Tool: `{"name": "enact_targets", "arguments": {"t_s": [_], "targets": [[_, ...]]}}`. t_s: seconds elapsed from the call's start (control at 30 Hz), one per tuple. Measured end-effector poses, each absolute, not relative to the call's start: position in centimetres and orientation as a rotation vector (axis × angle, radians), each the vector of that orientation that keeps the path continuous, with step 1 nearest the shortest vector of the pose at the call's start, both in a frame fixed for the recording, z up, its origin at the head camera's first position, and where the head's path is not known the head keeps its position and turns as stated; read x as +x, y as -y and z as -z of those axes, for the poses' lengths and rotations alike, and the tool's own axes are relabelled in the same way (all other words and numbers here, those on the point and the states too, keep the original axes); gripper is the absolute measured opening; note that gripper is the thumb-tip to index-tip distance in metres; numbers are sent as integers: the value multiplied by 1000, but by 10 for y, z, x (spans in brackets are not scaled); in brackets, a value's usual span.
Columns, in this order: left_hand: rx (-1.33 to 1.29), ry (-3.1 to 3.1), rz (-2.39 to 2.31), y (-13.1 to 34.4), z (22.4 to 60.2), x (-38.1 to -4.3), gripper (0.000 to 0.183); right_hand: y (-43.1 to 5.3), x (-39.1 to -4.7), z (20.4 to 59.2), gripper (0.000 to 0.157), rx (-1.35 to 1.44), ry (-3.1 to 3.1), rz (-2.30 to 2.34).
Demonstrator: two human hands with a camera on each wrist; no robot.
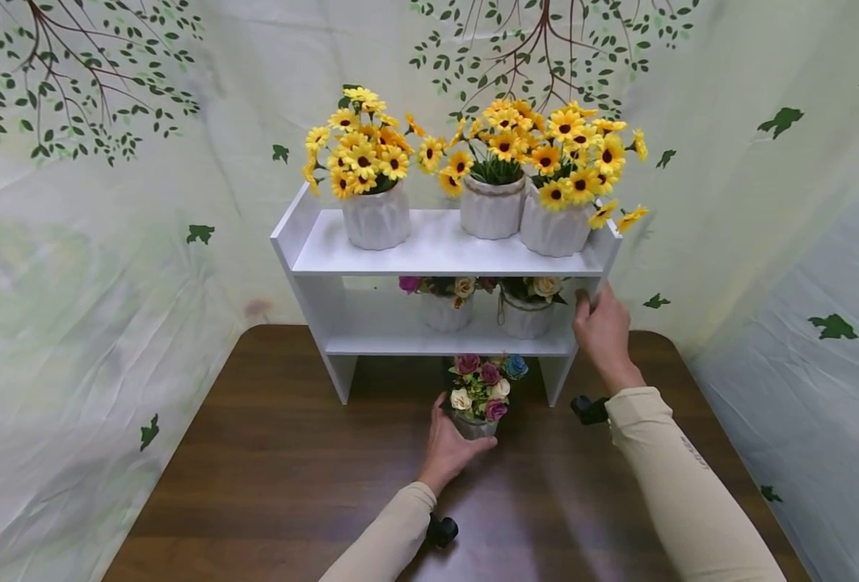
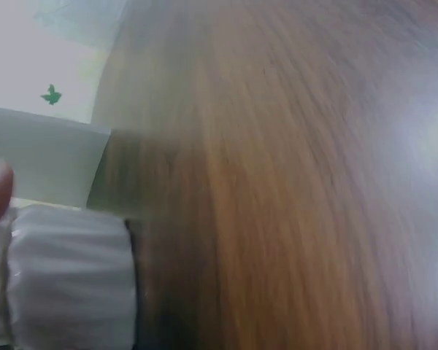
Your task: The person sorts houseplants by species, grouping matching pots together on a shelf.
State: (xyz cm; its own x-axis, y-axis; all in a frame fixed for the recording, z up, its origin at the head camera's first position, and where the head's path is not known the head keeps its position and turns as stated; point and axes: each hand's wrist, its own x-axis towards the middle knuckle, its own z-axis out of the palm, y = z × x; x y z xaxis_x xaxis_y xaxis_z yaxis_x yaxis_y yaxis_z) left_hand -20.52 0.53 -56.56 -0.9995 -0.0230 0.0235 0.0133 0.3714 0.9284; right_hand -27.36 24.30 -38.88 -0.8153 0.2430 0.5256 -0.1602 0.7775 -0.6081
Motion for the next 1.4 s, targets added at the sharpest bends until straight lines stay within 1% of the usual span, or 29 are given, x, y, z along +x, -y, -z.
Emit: {"name": "enact_targets", "arguments": {"t_s": [0.17, 0.23, 0.4, 0.6, 0.87, 1.0, 1.2, 1.4], "targets": [[107, 2418, 1758, -11, 575, -208, 93, -241, -275, 391, 25, -36, 2350, -883], [105, 2413, 1719, -12, 575, -209, 94, -241, -275, 391, 24, -36, 2340, -879], [45, 2471, 1629, -21, 573, -215, 109, -243, -275, 391, 24, -49, 2319, -864], [73, 2509, 1498, -30, 574, -221, 104, -243, -278, 391, 25, -42, 2326, -860], [121, 2539, 1528, -34, 575, -220, 113, -246, -277, 393, 24, -30, 2313, -851], [68, 2504, 1511, -29, 575, -220, 107, -244, -276, 393, 24, -36, 2323, -861], [10, 2526, 1464, -17, 578, -219, 100, -240, -276, 392, 28, -44, 2372, -895], [-47, 2591, 1459, -7, 571, -207, 93, -242, -273, 389, 28, -71, 2361, -868]]}}
